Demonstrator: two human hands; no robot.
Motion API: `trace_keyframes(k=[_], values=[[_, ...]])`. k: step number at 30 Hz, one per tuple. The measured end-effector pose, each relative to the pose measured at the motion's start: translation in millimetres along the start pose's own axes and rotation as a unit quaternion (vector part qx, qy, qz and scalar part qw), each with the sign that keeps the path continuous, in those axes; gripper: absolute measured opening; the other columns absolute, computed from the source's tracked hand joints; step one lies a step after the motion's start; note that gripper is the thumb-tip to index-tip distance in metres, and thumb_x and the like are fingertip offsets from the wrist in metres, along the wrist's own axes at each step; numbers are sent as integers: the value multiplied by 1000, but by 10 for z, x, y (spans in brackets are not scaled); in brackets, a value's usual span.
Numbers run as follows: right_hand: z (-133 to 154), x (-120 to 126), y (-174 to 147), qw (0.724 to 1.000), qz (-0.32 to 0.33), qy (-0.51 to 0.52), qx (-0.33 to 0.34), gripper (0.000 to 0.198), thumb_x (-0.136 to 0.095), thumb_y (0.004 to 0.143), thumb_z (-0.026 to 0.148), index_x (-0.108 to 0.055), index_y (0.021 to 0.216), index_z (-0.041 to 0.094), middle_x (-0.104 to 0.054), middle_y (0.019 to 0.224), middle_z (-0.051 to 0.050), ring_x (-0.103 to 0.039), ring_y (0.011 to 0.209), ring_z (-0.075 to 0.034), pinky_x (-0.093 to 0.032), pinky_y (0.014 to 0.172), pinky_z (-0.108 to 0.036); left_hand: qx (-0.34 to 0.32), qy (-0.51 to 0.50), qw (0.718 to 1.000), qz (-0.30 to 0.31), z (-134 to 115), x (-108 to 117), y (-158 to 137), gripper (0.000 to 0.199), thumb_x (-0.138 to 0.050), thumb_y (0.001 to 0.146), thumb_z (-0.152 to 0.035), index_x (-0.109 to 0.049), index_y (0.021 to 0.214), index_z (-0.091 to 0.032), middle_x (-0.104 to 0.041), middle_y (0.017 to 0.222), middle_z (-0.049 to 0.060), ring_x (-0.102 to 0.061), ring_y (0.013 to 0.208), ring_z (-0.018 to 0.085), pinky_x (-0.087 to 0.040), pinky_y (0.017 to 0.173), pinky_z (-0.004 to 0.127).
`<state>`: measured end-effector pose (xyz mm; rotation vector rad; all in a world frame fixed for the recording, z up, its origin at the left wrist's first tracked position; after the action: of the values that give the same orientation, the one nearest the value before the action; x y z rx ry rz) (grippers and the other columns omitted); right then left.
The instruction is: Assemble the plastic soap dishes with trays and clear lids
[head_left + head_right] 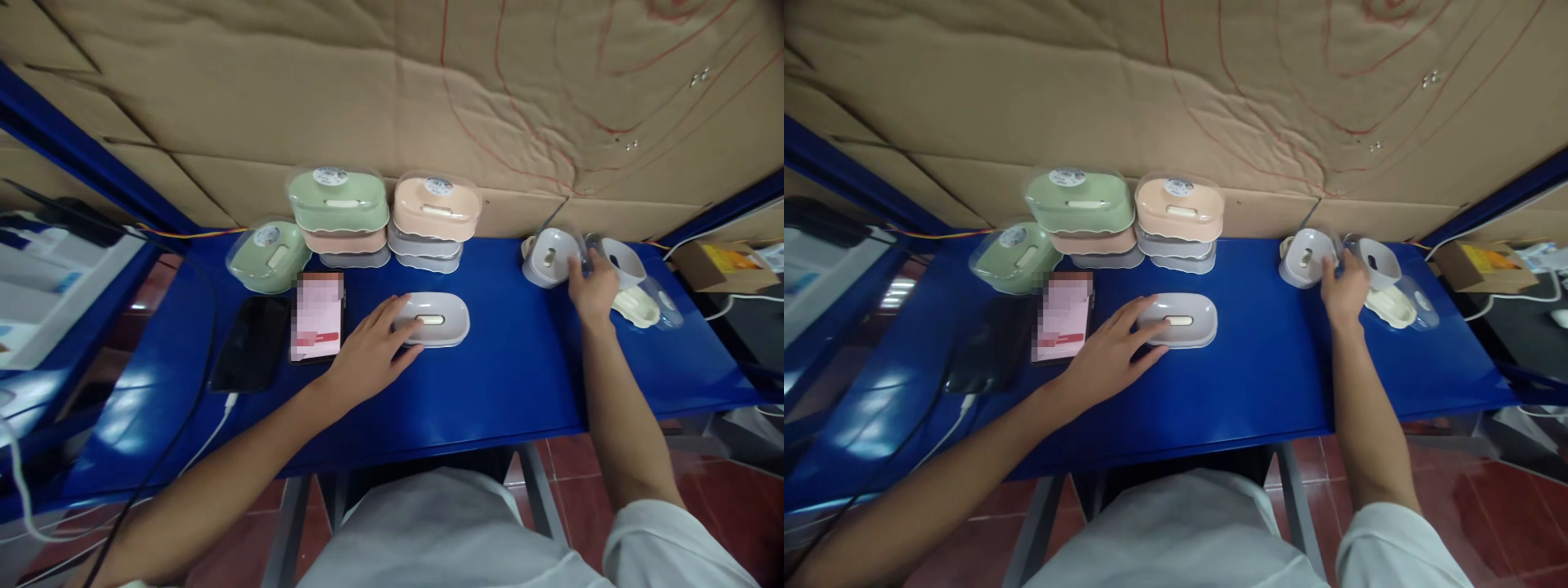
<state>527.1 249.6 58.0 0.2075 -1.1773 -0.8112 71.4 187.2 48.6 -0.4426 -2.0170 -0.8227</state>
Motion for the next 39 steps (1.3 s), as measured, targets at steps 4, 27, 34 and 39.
trace_keyframes(k=[4,27,34,39], values=[[99,304,-43,999,-41,31,12,66,-55,103,51,-64,148,3,-65,148,-30,-64,138,-39,-56,108,-53,29,-41,999,-1,34,14,1,38,-68,104,-33,-65,141,-24,-48,165,17,-53,151,38,-52,122,60],[2067,172,-1651,781,287,289,473,79,-74,101,23,-39,170,37,-48,171,-6,-46,158,-33,-47,128,-60,111,-175,978,14,295,-43,-14,86,-85,94,-38,-38,165,-33,-46,167,13,-51,153,35,-48,125,56],[2056,165,-1738,781,242,237,525,85,-74,102,25,-29,173,33,-44,172,-8,-44,159,-32,-47,129,-57,84,-129,988,6,283,-32,-31,82,-81,97,-38,-38,165,-30,-49,167,15,-53,153,35,-51,123,58],[2052,121,-1762,793,242,210,517,66,-69,105,26,-46,167,30,-52,168,-8,-46,158,-31,-48,129,-56,69,-102,992,12,265,-37,-28,79,-77,100,-37,-35,167,-29,-46,170,17,-50,156,34,-49,125,57]])
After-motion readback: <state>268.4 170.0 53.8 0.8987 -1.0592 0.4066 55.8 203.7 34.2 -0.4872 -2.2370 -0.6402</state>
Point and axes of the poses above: each hand's wrist, its own y-axis towards the middle knuckle, its own x-axis out of the back of the hand, z = x × y, the point moved 8 cm from there along y, towards the middle knuckle
